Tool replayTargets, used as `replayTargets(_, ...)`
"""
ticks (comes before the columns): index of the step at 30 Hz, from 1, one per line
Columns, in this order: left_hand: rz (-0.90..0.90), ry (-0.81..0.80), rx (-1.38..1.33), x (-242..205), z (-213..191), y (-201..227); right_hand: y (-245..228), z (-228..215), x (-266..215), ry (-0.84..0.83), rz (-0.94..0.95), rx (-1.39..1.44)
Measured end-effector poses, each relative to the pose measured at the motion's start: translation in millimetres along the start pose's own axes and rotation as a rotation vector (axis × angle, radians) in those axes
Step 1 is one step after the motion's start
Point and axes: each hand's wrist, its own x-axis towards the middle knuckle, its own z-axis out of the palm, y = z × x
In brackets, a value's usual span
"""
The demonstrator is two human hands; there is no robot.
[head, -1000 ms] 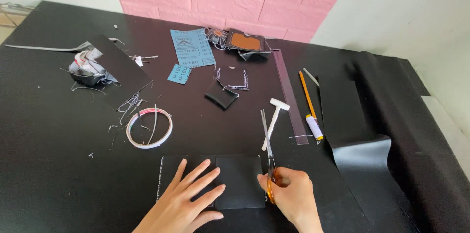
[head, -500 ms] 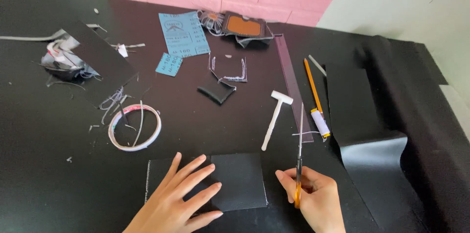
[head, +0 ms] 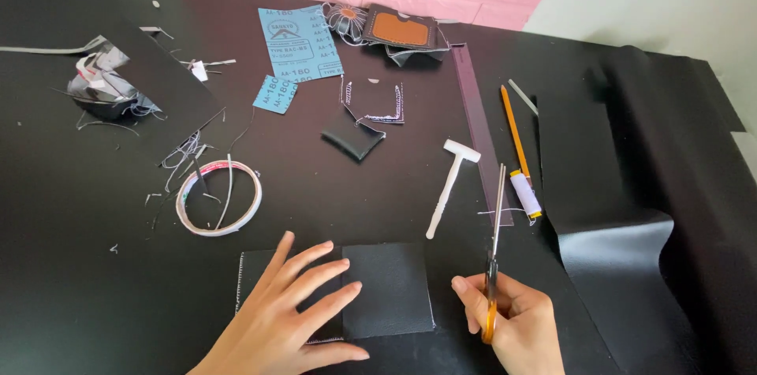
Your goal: Trimming the edges of a small piece of black leather using scissors on a workshop table.
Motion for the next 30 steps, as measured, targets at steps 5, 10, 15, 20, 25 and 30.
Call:
replayTargets(5,-0.230,0.119,0.081,21,12,-7,-6,1,-4,-0.011,0.023,0.040)
replayTargets(10,-0.483,-0.181,0.093,37,31,-25,-7,2,-5,-0.001,0.039,0.044)
replayTargets(15,-0.579,-0.193,-0.066,47,31,-17,-11,5,-9,0.050,-0.005,0.065)
replayTargets(20,-0.613,-0.115,-0.148,46,33,1,-1,5,-6,0.099,-0.135,0.199)
replayTargets(25,-0.662,0.169,-0.325,55,-14,0,18,2,3,0.019,-0.373,0.228)
replayTargets(30,-1.163,0.599,-0.556,29,-86,-34,-5,37,-17,-0.203,-0.362,0.435)
